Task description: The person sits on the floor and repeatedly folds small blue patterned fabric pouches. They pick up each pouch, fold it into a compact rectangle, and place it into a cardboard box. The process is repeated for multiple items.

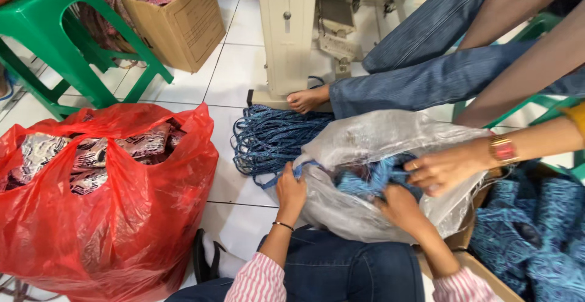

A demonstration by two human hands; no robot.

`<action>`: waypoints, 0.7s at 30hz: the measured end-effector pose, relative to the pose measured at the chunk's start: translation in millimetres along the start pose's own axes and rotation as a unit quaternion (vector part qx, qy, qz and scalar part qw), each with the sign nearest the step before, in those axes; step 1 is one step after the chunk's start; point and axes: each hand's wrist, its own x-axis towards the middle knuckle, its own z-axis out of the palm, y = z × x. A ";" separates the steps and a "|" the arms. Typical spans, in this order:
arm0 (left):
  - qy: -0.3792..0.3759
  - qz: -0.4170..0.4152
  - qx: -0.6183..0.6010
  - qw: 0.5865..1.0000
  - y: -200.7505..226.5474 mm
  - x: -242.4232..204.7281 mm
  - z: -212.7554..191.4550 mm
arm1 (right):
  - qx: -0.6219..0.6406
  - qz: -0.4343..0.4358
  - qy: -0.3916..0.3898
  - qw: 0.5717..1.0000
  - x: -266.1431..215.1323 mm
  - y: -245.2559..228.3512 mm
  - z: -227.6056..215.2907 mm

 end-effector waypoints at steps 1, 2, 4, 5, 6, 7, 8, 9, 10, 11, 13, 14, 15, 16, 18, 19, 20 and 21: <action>-0.008 -0.010 0.010 1.000 -0.5 -3.4 1.6 | 0.104 0.008 0.055 0.993 -21.2 0.7 -17.2; -0.017 -0.019 0.020 0.999 -0.8 -5.7 2.3 | 0.207 0.015 0.109 0.972 -42.0 2.0 -33.2; -0.031 -0.059 0.033 0.997 0.0 -5.1 -2.9 | 0.382 0.033 0.149 0.912 -79.4 2.5 -58.7; -0.036 -0.079 0.038 0.996 4.1 -3.3 -8.2 | 0.453 0.043 0.134 0.880 -94.3 2.0 -70.9; -0.031 -0.027 -0.009 0.999 10.1 -4.4 -15.6 | 0.522 0.052 0.118 0.843 -106.9 1.9 -82.6; -0.029 0.024 -0.053 0.998 16.8 -9.3 -26.9 | 0.600 0.014 0.132 0.789 -118.9 0.0 -89.7; -0.027 0.075 -0.096 0.992 29.3 -13.2 -36.6 | 0.672 -0.025 0.145 0.725 -128.9 -2.6 -94.4; -0.034 0.026 -0.032 0.999 43.8 -20.9 -47.6 | 0.737 -0.062 0.153 0.655 -137.5 -4.9 -97.8; -0.039 -0.024 0.033 0.998 59.6 -34.5 -59.7 | 0.747 -0.068 0.160 0.642 -143.0 -5.3 -103.4; 0.039 0.068 -0.022 0.997 77.1 -51.7 -71.8 | 0.757 -0.072 0.167 0.627 -148.1 -7.3 -107.1; 0.044 0.187 -0.198 0.961 110.7 -89.0 -97.6 | 0.731 -0.072 0.189 0.652 -157.1 -17.6 -109.3; -0.030 0.215 -0.315 0.924 125.4 -107.8 -108.6 | 0.692 -0.066 0.203 0.689 -158.4 -28.6 -107.1; -0.107 0.190 -0.349 0.911 139.7 -122.8 -113.8 | 0.651 -0.059 0.213 0.726 -163.3 -38.5 -104.3; -0.182 0.163 -0.381 0.892 152.6 -132.7 -114.1 | 0.612 -0.111 0.182 0.762 -168.7 -49.5 -100.5; -0.231 0.106 -0.414 0.874 158.4 -146.7 -116.9 | 0.525 -0.214 0.109 0.817 -185.6 -70.0 -90.9; -0.203 0.086 -0.418 0.881 157.0 -143.0 -115.0 | 0.486 -0.173 0.045 0.856 -195.8 -69.8 -94.5; -0.175 0.065 -0.421 0.888 151.2 -141.6 -113.3 | 0.441 -0.132 -0.020 0.887 -208.8 -66.6 -99.0; -0.206 0.005 -0.487 0.849 140.1 -139.2 -114.2 | 0.392 -0.093 -0.081 0.911 -219.7 -63.2 -103.2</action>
